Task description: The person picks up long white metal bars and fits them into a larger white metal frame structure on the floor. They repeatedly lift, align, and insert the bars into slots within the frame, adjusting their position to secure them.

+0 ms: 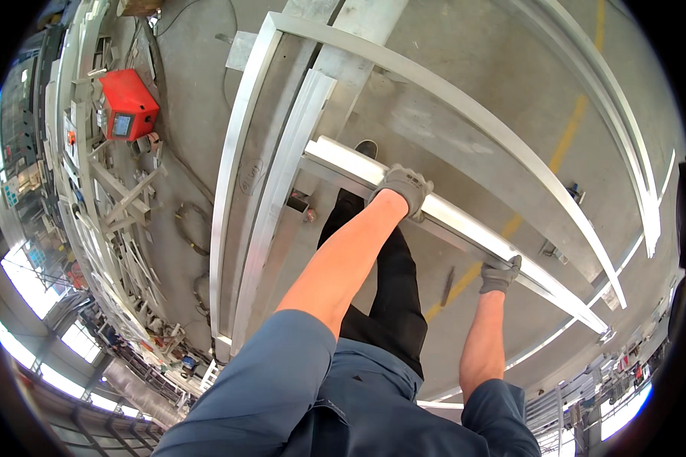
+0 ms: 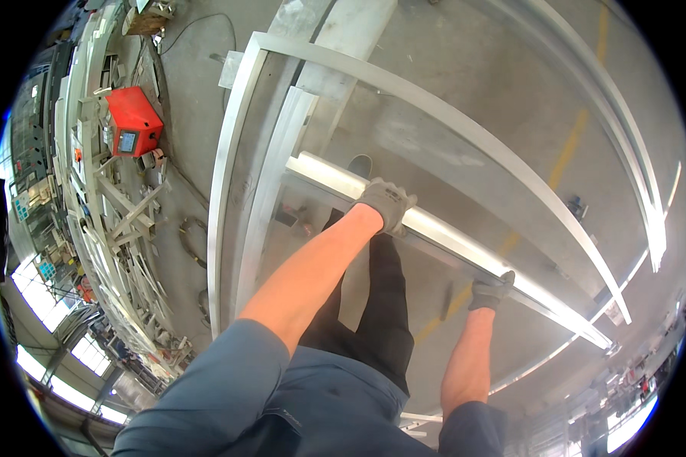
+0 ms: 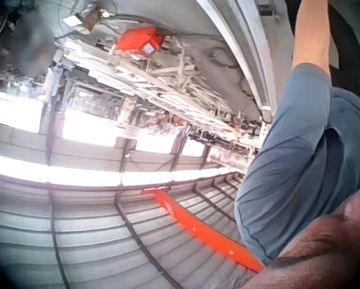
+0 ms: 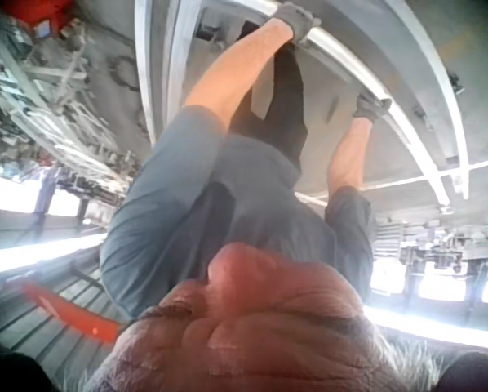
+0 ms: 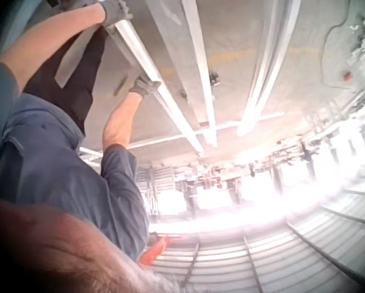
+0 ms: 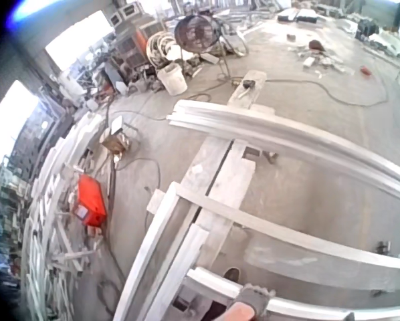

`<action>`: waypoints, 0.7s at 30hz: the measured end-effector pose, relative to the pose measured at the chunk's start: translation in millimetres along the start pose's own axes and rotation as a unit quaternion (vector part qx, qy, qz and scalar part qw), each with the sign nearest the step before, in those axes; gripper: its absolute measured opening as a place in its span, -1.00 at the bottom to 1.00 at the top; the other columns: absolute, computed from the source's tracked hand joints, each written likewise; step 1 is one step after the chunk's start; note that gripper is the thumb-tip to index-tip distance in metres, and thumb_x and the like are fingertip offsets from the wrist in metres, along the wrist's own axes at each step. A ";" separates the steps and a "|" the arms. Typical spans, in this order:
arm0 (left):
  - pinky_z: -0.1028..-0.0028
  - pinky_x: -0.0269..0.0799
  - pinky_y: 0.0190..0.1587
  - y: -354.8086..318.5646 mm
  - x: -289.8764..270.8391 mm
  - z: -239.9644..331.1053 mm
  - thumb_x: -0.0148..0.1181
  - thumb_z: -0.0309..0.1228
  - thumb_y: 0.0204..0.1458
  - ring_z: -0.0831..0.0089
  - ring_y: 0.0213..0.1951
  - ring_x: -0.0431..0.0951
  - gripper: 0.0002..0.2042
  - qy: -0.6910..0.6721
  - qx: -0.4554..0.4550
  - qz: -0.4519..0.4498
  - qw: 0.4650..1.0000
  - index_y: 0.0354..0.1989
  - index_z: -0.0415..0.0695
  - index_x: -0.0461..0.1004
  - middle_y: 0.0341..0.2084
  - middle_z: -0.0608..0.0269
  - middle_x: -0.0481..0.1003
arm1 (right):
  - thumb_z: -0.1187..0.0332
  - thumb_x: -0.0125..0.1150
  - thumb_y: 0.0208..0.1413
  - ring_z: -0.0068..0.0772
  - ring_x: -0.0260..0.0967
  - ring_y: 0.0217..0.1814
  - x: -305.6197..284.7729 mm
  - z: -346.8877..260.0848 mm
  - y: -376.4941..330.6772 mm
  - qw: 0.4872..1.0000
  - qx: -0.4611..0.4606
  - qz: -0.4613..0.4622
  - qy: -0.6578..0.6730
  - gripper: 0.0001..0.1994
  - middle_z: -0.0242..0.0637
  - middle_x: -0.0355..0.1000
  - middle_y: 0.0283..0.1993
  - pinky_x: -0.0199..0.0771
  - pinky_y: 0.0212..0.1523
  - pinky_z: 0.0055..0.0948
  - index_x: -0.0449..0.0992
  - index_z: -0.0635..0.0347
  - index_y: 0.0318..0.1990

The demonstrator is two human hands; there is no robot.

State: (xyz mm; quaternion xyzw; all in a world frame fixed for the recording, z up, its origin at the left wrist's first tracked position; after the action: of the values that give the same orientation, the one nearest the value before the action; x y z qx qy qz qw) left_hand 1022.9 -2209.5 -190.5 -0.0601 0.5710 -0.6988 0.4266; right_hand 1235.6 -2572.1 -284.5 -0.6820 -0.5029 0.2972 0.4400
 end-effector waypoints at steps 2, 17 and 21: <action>0.16 0.30 0.23 17.7 14.1 -7.7 0.34 0.17 0.00 0.22 0.24 0.48 -0.27 0.009 0.000 0.020 1.000 0.31 0.08 0.37 0.16 0.21 0.51 | -0.10 0.02 0.26 -0.13 0.30 0.35 -5.8 7.5 15.9 1.000 0.014 0.009 0.006 -0.48 -0.21 0.37 0.29 0.37 0.34 0.05 0.42 0.02 0.21; 0.01 0.20 0.37 -229.2 320.0 -123.9 0.51 -0.08 -0.20 -0.10 0.33 0.31 -0.08 -0.151 -0.470 0.442 0.749 0.37 -0.17 0.26 0.29 -0.11 0.35 | -0.23 0.11 0.25 -0.13 0.27 0.39 -0.2 52.8 -49.5 0.847 0.211 -0.072 -0.482 -0.30 -0.13 0.32 0.35 0.22 0.37 0.04 0.36 0.13 0.32; 0.03 0.13 0.43 -268.8 391.5 -141.4 0.59 0.01 -0.34 -0.02 0.41 0.22 0.16 -0.230 -0.580 0.283 0.728 0.48 -0.16 0.08 0.38 -0.06 0.25 | -0.13 0.33 0.20 -0.20 0.56 0.05 56.8 82.5 -102.7 0.668 0.152 -0.199 -0.701 -0.33 -0.07 0.51 0.09 0.57 0.09 -0.15 0.40 0.28 0.21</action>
State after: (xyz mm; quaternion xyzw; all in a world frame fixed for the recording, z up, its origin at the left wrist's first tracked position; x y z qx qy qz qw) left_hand 554.1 -2368.5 -168.2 -0.2905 0.7399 -0.0428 0.6052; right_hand 1140.1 -2482.4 -226.1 -0.0801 -0.7352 0.6651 0.1040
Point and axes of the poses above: each hand's wrist, its own y-axis towards the middle knuckle, its own x-axis out of the palm, z = x × y, the point moved 4 cm from there along y, towards the middle knuckle
